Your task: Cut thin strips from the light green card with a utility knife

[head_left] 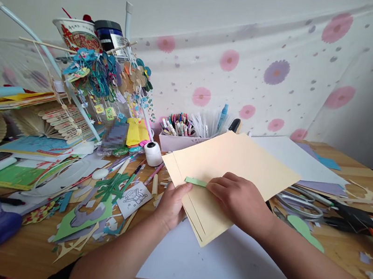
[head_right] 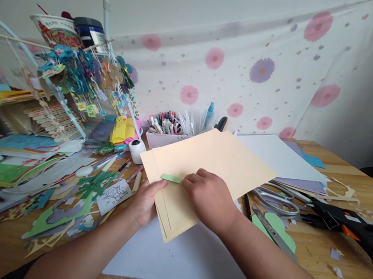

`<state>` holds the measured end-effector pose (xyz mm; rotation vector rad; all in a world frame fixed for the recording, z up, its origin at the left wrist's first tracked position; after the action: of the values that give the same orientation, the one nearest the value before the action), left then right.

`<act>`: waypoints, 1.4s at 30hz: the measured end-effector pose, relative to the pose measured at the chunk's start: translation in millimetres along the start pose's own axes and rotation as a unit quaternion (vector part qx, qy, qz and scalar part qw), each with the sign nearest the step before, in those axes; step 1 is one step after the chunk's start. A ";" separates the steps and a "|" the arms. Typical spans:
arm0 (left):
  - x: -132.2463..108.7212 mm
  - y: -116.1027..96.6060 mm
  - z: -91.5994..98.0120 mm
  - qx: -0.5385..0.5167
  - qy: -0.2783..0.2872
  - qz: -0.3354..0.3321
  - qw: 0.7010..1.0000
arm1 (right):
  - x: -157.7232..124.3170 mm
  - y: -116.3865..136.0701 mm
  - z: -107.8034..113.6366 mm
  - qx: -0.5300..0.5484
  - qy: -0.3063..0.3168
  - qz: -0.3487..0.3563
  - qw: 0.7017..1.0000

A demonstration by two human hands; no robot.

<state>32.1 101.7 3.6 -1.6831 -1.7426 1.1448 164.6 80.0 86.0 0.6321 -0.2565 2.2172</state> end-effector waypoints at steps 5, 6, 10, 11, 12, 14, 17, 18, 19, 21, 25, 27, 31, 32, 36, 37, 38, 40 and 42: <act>3.2 -3.9 -0.3 -0.006 -0.008 -0.011 1.000 | -8.8 2.9 9.4 0.026 -0.015 0.067 0.997; 3.6 -4.3 -0.4 -0.007 -0.010 -0.012 1.000 | -11.0 2.4 10.8 0.033 -0.023 0.075 0.996; 3.4 -4.5 -1.5 -0.006 -0.011 -0.009 1.000 | -17.3 -0.9 12.2 0.060 -0.054 0.082 0.993; 3.2 -4.9 -1.5 -0.007 -0.010 -0.010 1.000 | -18.1 -0.9 11.8 0.064 -0.058 0.085 0.993; 3.0 -5.4 -1.5 -0.009 -0.010 -0.012 1.000 | -18.6 -0.5 11.3 0.066 -0.060 0.088 0.992; 2.6 -6.4 -1.7 -0.012 -0.005 -0.016 1.000 | -18.9 0.7 11.3 0.069 -0.062 0.096 0.991; 2.2 -6.3 -1.8 -0.012 0.001 -0.014 1.000 | -18.9 1.8 13.3 0.076 -0.064 0.104 0.990; 2.1 -6.2 -1.8 -0.012 0.001 -0.014 1.000 | -19.0 1.7 14.1 0.078 -0.064 0.104 0.989; 2.0 -6.2 -1.9 -0.013 0.001 -0.014 1.000 | -19.2 1.5 14.6 0.081 -0.062 0.105 0.989; 2.0 -6.4 -2.1 -0.017 0.000 -0.015 1.000 | -19.7 0.7 15.1 0.088 -0.057 0.103 0.989; 3.5 -6.9 -0.8 -0.021 -0.015 -0.018 0.999 | -21.0 -0.8 15.8 0.104 -0.052 0.103 0.988; 4.7 -7.1 0.6 -0.022 -0.023 -0.020 0.999 | -22.0 -0.4 17.5 0.112 -0.052 0.109 0.986; 6.2 -7.7 3.0 -0.022 -0.027 -0.024 0.999 | -27.3 2.6 22.8 0.126 -0.052 0.125 0.983; 6.4 -8.1 3.5 -0.022 -0.027 -0.027 0.999 | -29.5 3.9 23.8 0.130 -0.051 0.131 0.982; 7.1 -9.1 5.1 -0.023 -0.026 -0.039 0.999 | -39.0 9.9 26.9 0.111 -0.078 0.163 0.977; 7.6 -9.0 5.5 -0.022 -0.025 -0.041 0.999 | -41.4 11.5 28.2 0.092 -0.096 0.175 0.976; 8.2 -9.1 6.1 -0.021 -0.025 -0.044 0.998 | -44.0 13.2 30.2 0.072 -0.117 0.186 0.973; 9.9 -10.1 7.8 -0.020 -0.029 -0.053 0.998 | -50.6 16.8 34.9 0.046 -0.157 0.210 0.964; 11.8 -12.7 10.0 -0.019 -0.036 -0.066 0.997 | -59.9 19.8 38.8 0.050 -0.178 0.232 0.955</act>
<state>15.0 111.7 5.7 -1.5395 -1.9017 1.1308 196.9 13.5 88.5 1.1252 -0.5245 2.5610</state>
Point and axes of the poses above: each hand's wrist, its own x-axis towards the middle knuckle, its own z-axis out of the back of the hand, y = z × x, the point moved 7 cm from there along x, towards the middle knuckle, and after that the axes turned 13 degrees about -y, right-handed, at the moved point
